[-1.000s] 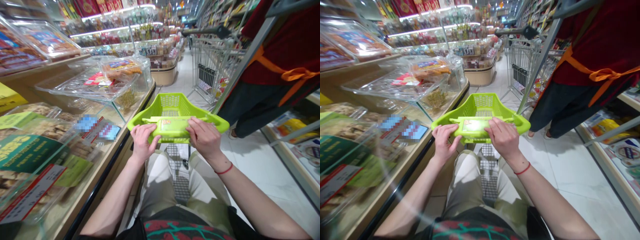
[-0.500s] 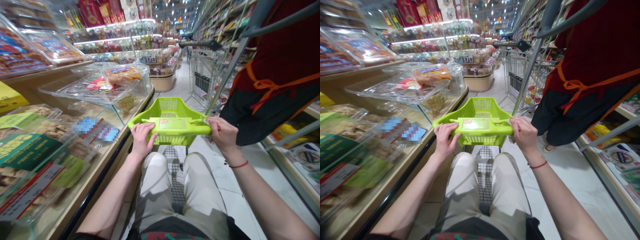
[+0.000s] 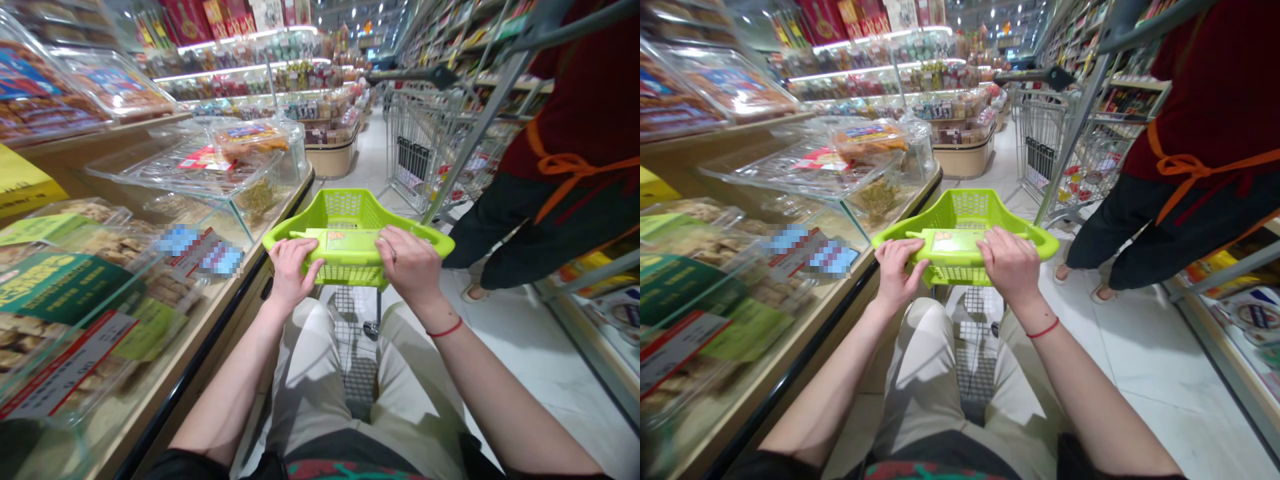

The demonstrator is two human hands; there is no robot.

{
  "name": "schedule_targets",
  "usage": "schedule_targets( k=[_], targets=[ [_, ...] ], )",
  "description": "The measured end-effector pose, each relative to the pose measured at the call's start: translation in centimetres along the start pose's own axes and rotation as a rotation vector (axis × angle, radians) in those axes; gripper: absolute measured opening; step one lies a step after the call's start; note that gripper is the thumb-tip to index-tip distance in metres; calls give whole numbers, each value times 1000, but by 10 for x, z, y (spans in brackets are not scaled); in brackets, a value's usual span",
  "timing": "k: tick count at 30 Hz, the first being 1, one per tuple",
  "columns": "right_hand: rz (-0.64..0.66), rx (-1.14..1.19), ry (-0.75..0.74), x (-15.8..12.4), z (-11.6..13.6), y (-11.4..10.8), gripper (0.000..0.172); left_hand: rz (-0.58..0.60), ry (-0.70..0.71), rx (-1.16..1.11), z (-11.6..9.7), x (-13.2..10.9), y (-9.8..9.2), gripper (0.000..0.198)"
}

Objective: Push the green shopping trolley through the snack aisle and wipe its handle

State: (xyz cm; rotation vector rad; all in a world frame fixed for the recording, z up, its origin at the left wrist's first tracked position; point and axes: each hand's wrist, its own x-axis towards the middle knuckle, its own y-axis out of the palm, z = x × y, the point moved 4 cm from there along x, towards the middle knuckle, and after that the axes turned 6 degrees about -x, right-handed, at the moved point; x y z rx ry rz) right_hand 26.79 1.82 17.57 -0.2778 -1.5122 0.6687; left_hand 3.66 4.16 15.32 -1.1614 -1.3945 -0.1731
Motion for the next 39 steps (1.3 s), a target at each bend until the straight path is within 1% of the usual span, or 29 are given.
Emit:
schedule_targets(
  k=[3, 5, 7, 8, 10, 13, 16, 19, 21, 22, 25, 27, 29, 31, 33, 35, 37, 39],
  targets=[
    [12, 54, -53, -4, -30, -9, 30, -13, 28, -16, -4, 2, 0, 25],
    [-7, 62, -34, -7, -47, -14, 29, -17, 41, -25, -8, 2, 1, 24],
    [-40, 42, 21, -9, -54, -16, 30, -12, 42, -25, -12, 2, 3, 23],
    [-59, 25, 50, -10, -52, -16, 31, -10, 42, -23, -14, 2, 3, 23],
    [-90, -6, 82, -8, -39, -12, 31, -21, 49, -29, -18, 2, 4, 22],
    [-131, -29, 60, -2, -4, -3, 29, -37, 54, -45, -22, 1, 5, 22],
    [-137, -28, -10, 5, 34, 6, 28, -20, 33, -44, -24, 1, 7, 23],
    [-107, -23, -107, 10, 60, 11, 28, -14, 22, -31, -25, 1, 8, 22],
    [-76, -2, -186, 10, 66, 12, 27, -13, 22, -24, -25, 1, 7, 22],
    [-57, 14, -227, 10, 65, 10, 27, -9, 24, -23, -25, 1, 6, 22],
    [-4, 55, -308, 6, 47, 2, 28, 22, 51, -21, -21, 3, 1, 24],
    [23, 77, -300, 2, 28, -4, 27, 58, 82, -13, -17, 5, -2, 26],
    [64, 102, -278, -1, 12, -9, 27, 93, 91, 18, -12, 6, -4, 33],
    [107, 115, -269, -3, 5, -9, 28, 112, 71, 54, -6, 8, -5, 43],
    [138, 115, -268, -2, 9, -6, 29, 121, 33, 77, -1, 9, -5, 50],
    [196, 121, -271, 4, 21, 1, 30, 138, 8, 83, 0, 10, -4, 48],
    [311, 127, -269, 16, 38, 11, 31, 158, -2, 88, 0, 9, -2, 46],
    [466, 107, -233, 34, 53, 22, 32, 167, 2, 93, -1, 9, -1, 46]
  ],
)
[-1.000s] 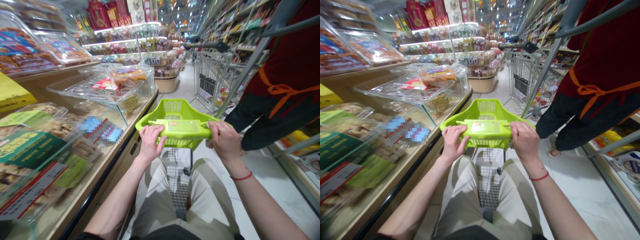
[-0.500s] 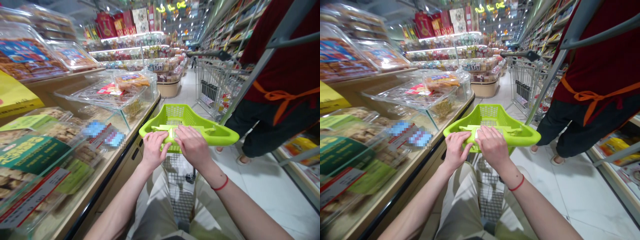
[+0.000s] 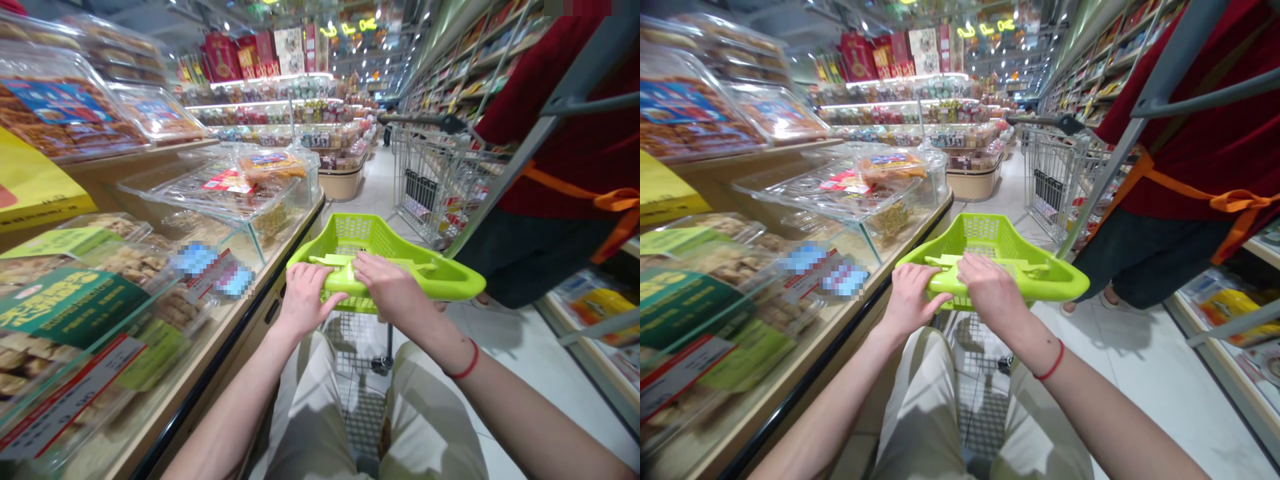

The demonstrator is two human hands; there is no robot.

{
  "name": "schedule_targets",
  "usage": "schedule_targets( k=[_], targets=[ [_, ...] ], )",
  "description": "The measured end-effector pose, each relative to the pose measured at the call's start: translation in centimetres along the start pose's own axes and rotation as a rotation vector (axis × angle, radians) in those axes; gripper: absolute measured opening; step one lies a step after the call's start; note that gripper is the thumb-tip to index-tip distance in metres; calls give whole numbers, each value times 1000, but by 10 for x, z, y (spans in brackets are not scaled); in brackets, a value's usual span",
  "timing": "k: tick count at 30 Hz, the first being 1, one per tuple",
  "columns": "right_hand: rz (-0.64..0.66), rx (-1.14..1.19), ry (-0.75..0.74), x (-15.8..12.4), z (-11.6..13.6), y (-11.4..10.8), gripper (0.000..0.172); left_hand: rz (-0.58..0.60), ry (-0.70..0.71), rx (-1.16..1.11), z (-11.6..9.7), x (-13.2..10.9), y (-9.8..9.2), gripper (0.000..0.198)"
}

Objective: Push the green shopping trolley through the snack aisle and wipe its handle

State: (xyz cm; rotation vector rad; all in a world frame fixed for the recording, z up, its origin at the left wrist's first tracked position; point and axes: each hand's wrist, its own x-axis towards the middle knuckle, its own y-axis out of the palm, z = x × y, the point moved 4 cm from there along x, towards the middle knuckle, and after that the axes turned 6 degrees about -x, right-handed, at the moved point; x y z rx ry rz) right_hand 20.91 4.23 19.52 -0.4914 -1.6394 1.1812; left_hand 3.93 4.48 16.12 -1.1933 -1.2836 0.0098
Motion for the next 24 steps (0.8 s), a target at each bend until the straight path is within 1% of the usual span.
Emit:
schedule_targets(
  k=[2, 4, 6, 7, 9, 11, 15, 17, 19, 20, 22, 24],
  targets=[
    [140, 2, 121, 24, 2, -2, 31, -1, 5, 9, -1, 0, 1, 47],
    [299, -2, 202, 44, 2, -3, 34, -3, 6, 13, -1, 0, 2, 47],
    [385, -41, 260, 56, 2, -4, 37, -5, 4, 13, -1, 1, 3, 47],
    [391, -71, 283, 59, 2, -3, 38, -6, 2, 14, -2, 1, 4, 47],
    [347, -124, 311, 57, 5, -1, 38, -9, -2, 17, -2, 2, 4, 47],
    [252, -164, 293, 46, 13, 2, 35, -8, -1, 21, -4, 2, 3, 46],
    [-61, -212, 103, 8, 35, 6, 33, -16, 10, 30, -7, 2, 2, 41],
    [-166, -217, 7, -10, 43, 8, 35, -16, 8, 30, -7, 2, 2, 38],
    [-196, -203, -44, -20, 44, 10, 36, -11, -4, 25, -7, 2, 2, 36],
    [-187, -190, -46, -21, 43, 9, 36, -6, -11, 21, -7, 2, 2, 35],
    [-121, -157, -19, -12, 36, 7, 36, 3, -21, 12, -7, 3, 3, 36],
    [7, -121, 25, 7, 28, 3, 33, 8, -20, 4, -7, 3, 3, 38]
  ],
)
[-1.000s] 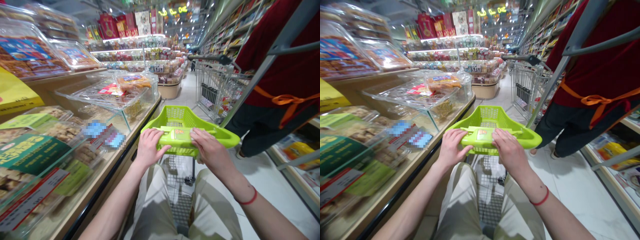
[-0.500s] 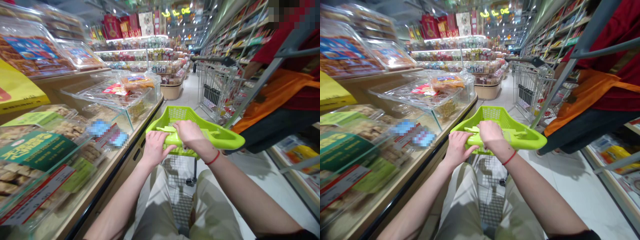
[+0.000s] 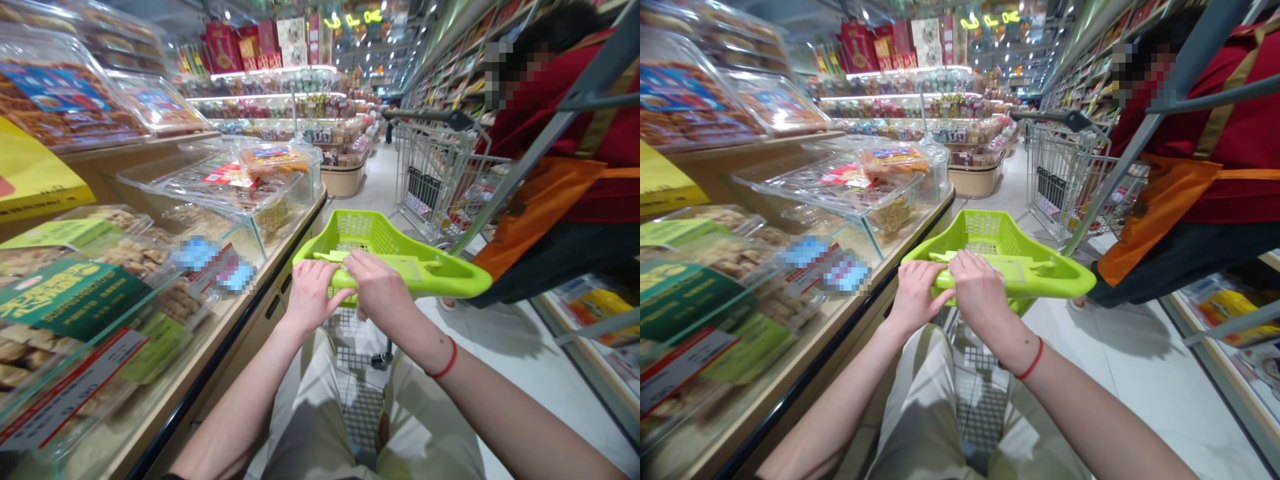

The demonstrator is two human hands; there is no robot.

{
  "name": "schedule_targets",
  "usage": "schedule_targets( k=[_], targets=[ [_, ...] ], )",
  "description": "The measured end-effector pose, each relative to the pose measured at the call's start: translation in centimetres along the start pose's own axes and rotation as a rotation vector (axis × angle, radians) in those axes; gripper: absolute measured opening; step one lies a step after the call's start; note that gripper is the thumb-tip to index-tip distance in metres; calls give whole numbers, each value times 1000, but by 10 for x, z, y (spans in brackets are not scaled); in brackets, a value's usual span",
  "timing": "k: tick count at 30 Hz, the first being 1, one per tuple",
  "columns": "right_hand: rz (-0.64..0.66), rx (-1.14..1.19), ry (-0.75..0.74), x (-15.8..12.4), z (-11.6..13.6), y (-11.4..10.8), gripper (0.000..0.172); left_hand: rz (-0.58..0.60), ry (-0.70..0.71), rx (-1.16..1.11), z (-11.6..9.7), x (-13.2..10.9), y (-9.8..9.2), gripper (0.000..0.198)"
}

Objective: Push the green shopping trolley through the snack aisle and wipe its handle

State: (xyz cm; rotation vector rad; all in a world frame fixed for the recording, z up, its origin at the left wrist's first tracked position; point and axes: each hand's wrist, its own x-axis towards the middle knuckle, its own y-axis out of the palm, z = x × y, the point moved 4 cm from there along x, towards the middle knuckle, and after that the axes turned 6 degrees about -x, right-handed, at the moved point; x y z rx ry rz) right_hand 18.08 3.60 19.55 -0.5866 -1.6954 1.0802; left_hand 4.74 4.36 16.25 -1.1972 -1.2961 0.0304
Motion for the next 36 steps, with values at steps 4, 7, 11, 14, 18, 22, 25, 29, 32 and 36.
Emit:
schedule_targets(
  k=[4, 7, 11, 14, 18, 22, 25, 29, 32, 36],
  targets=[
    [360, 16, 140, 43, -16, -1, 22, 0, 6, -2, 1, 0, 0, 39],
    [446, 33, 160, 60, -20, -1, 28, 3, -1, 13, 2, 0, 0, 35],
    [406, 137, 164, 59, -32, -1, 37, -6, 1, 33, 1, -1, 0, 37],
    [400, 178, 179, 48, -56, 0, 38, -19, 8, 40, -1, -1, 0, 39],
    [401, 130, 289, 27, -103, -3, 38, -19, 2, 38, 1, 0, 1, 42],
    [341, 27, 400, 8, -121, -12, 35, -12, -7, 16, 6, 0, 2, 39],
    [285, -51, 465, 4, -102, -16, 37, -10, -12, 4, 8, 0, 3, 38],
    [73, 18, 345, 6, -54, -11, 36, 1, -12, 9, 7, -1, 2, 38],
    [-128, 96, 146, 1, -28, -5, 33, 17, -22, 19, 8, -1, 1, 39],
    [-285, 110, 11, -19, -37, 0, 34, 23, -22, 9, 8, -1, -1, 44]
  ],
)
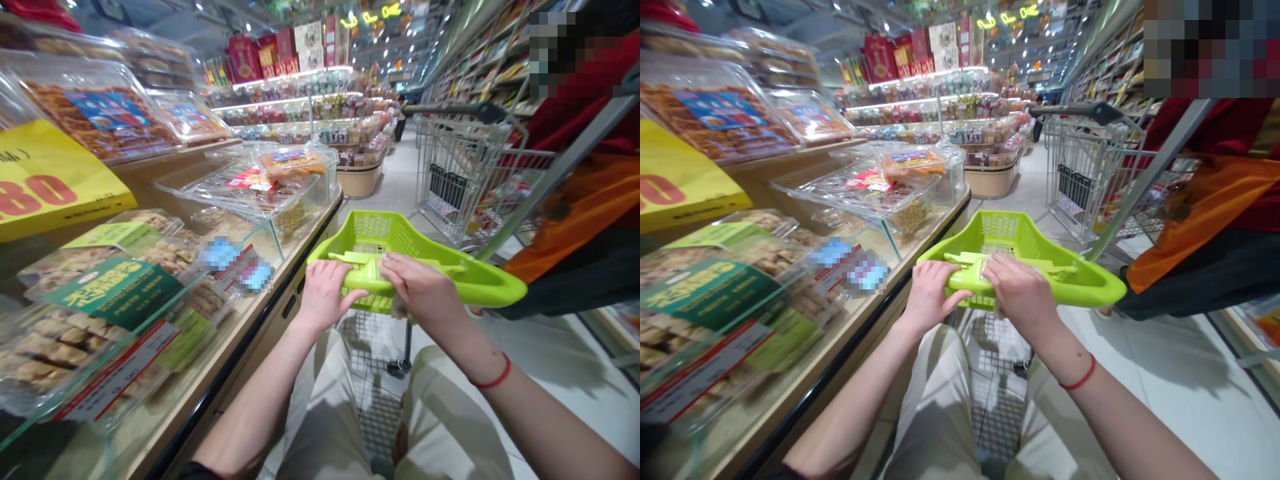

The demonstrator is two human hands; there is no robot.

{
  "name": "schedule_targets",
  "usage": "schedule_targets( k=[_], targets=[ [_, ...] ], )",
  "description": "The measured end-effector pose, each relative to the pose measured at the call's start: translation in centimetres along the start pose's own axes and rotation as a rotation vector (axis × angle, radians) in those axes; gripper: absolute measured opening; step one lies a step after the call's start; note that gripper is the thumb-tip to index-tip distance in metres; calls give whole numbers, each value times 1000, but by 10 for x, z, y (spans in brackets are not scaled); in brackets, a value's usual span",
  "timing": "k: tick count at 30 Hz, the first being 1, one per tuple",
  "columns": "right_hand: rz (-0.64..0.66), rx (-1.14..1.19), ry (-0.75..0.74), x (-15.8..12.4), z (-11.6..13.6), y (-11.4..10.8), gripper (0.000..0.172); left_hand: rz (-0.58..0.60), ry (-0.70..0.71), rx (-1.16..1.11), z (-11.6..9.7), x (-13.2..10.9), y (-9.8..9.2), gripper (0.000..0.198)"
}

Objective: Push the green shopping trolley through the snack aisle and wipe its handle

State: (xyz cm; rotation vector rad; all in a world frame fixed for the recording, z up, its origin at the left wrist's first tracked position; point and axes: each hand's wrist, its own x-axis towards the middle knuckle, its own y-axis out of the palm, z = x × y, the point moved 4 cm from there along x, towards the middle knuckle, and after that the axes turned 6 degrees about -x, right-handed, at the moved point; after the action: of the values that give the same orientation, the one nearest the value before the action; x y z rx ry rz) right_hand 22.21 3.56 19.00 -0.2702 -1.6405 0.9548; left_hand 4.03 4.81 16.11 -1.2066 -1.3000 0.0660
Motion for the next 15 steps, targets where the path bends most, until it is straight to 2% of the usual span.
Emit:
schedule_targets(
  k=[5, 8, 11, 15],
  targets=[
    [-113, 15, 78, -33, -49, -20, 31, 4, 1, -14, -1, 1, 0, 49],
    [-164, 5, 142, -48, -65, -26, 28, 0, 2, -5, -1, 0, -1, 50],
    [-211, -47, 177, -51, -55, -26, 25, 19, 0, 16, -8, 0, -2, 49],
    [-253, -80, 77, -39, -10, -20, 23, 51, 20, 31, -28, 3, 1, 68]
  ],
)
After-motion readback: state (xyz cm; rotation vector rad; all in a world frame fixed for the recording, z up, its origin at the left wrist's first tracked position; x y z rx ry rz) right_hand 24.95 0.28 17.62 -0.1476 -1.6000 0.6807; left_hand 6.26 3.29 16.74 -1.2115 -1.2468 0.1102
